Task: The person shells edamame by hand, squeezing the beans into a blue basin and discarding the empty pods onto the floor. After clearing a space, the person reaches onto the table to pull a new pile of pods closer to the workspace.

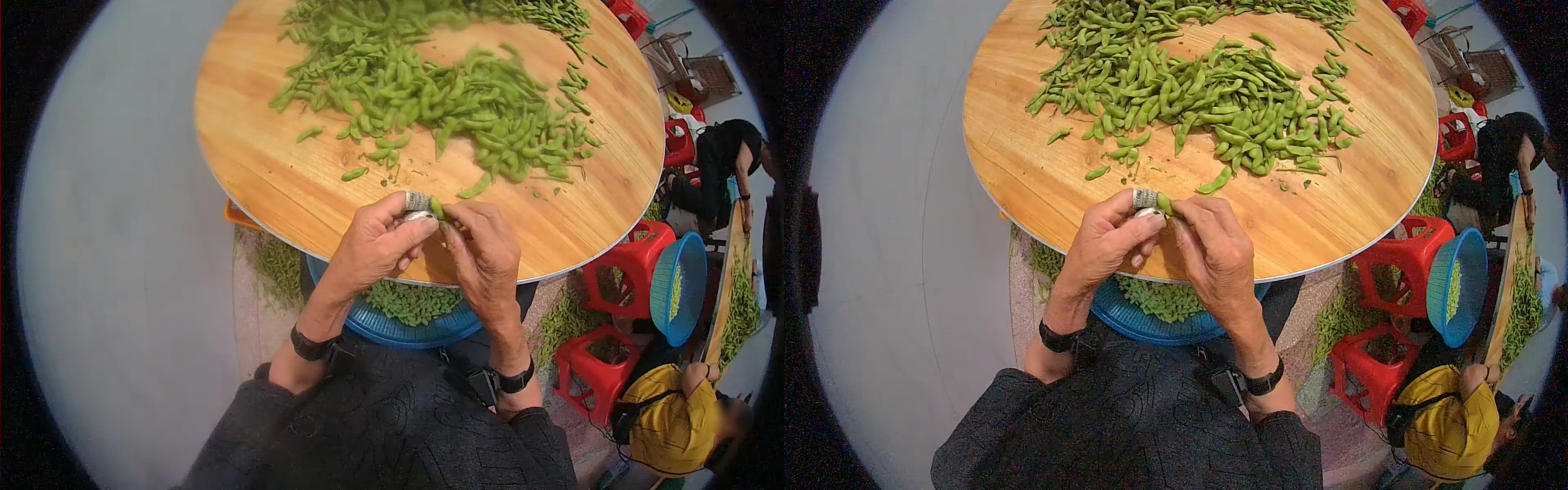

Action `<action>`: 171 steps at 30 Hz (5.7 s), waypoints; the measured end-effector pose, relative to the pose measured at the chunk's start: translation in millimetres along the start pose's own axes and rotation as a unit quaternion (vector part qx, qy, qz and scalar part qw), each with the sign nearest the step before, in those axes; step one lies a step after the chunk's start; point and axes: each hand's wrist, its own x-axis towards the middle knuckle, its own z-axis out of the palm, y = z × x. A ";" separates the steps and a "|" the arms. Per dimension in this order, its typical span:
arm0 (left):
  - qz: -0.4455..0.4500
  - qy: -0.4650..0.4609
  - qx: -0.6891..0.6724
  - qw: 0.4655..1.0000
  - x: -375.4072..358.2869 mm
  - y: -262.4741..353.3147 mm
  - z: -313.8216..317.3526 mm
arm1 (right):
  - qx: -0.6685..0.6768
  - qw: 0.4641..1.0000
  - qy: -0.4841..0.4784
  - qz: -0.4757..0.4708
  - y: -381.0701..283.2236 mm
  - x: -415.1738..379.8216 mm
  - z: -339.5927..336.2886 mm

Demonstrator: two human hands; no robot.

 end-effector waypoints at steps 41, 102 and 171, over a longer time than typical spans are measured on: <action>0.008 -0.004 -0.008 1.000 -0.9 -8.4 5.4 | 0.273 0.937 -0.014 0.216 -1.2 -14.2 -1.8; 0.051 0.062 0.006 0.997 -53.7 -3.8 5.4 | 0.419 0.849 -0.080 0.312 -21.6 -23.5 6.8; 0.033 0.428 0.107 0.897 -137.2 -84.3 -185.6 | -0.143 0.988 -0.032 -0.046 -14.4 113.0 15.1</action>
